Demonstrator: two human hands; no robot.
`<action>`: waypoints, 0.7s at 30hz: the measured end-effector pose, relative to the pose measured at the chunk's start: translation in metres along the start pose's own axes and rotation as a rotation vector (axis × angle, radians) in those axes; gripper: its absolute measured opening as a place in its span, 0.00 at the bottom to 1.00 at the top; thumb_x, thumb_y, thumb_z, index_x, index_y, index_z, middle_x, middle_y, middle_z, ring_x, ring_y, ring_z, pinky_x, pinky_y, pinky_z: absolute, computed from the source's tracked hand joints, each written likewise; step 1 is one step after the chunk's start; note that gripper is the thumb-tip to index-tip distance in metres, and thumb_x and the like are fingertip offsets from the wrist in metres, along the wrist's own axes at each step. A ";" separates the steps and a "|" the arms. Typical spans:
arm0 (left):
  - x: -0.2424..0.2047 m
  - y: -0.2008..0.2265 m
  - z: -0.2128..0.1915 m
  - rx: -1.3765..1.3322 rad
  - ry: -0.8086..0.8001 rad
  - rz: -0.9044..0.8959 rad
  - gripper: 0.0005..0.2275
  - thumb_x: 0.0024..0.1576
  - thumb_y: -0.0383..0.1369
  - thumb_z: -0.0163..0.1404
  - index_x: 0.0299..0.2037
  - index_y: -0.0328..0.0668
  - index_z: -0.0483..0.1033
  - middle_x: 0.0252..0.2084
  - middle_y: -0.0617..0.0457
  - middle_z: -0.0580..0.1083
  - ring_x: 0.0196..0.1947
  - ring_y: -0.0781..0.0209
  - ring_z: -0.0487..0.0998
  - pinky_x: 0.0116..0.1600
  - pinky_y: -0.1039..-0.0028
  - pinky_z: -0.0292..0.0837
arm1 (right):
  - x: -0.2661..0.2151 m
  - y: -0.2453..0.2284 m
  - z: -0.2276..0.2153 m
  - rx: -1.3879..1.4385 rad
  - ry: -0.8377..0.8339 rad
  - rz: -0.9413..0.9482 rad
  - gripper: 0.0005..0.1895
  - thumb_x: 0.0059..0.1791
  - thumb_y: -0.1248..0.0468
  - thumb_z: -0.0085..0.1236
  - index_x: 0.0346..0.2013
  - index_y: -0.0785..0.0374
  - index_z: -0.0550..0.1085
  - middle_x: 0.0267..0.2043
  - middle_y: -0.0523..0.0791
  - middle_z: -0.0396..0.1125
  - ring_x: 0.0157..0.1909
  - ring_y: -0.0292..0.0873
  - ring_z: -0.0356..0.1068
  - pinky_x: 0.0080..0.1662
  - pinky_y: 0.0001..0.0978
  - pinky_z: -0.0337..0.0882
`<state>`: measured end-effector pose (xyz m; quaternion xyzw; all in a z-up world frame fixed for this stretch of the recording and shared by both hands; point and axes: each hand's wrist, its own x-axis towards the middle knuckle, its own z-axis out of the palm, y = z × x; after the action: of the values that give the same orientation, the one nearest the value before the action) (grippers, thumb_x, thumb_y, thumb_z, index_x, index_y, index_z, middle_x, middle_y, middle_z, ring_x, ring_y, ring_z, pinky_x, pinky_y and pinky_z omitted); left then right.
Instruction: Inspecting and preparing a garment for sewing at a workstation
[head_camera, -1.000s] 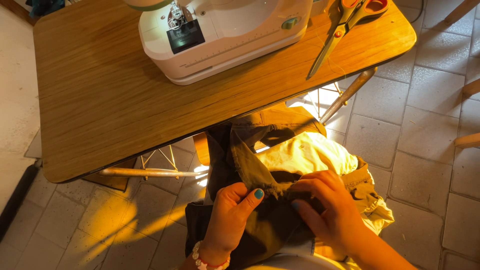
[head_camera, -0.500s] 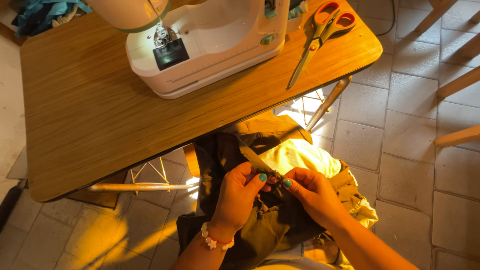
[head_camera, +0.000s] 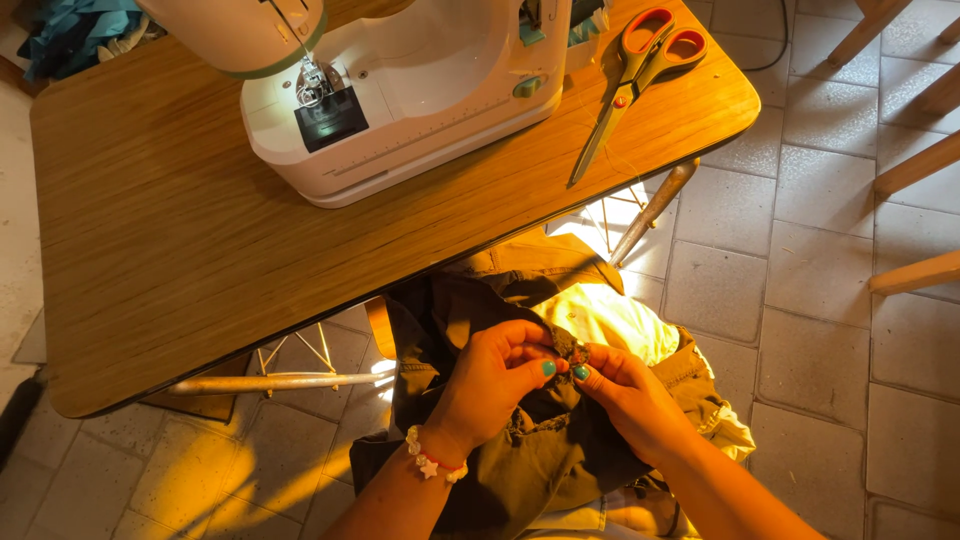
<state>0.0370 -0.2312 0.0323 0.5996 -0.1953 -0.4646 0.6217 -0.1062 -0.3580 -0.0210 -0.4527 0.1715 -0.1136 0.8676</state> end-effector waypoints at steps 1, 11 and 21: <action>-0.002 0.004 0.001 0.001 0.001 0.000 0.10 0.54 0.19 0.54 0.45 0.35 0.80 0.35 0.47 0.82 0.33 0.69 0.79 0.40 0.81 0.74 | -0.001 0.001 -0.001 0.001 -0.001 0.000 0.13 0.50 0.64 0.59 0.45 0.70 0.78 0.44 0.49 0.77 0.44 0.39 0.73 0.51 0.28 0.69; -0.016 0.004 0.010 0.563 0.200 0.127 0.04 0.46 0.30 0.63 0.30 0.50 0.83 0.29 0.58 0.72 0.28 0.68 0.73 0.37 0.76 0.71 | -0.007 0.006 -0.005 -0.107 0.101 -0.046 0.09 0.50 0.69 0.60 0.45 0.68 0.75 0.39 0.45 0.73 0.41 0.35 0.69 0.45 0.24 0.67; -0.024 0.017 0.006 0.501 0.217 0.582 0.04 0.46 0.25 0.62 0.29 0.47 0.85 0.32 0.57 0.78 0.31 0.66 0.81 0.37 0.78 0.74 | 0.082 -0.181 0.010 -1.602 0.325 -1.090 0.09 0.56 0.68 0.50 0.44 0.58 0.78 0.44 0.45 0.74 0.43 0.52 0.69 0.49 0.42 0.66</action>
<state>0.0264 -0.2176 0.0566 0.6980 -0.3973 -0.1408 0.5789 -0.0351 -0.4815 0.1181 -0.9031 0.0828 -0.4097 0.0984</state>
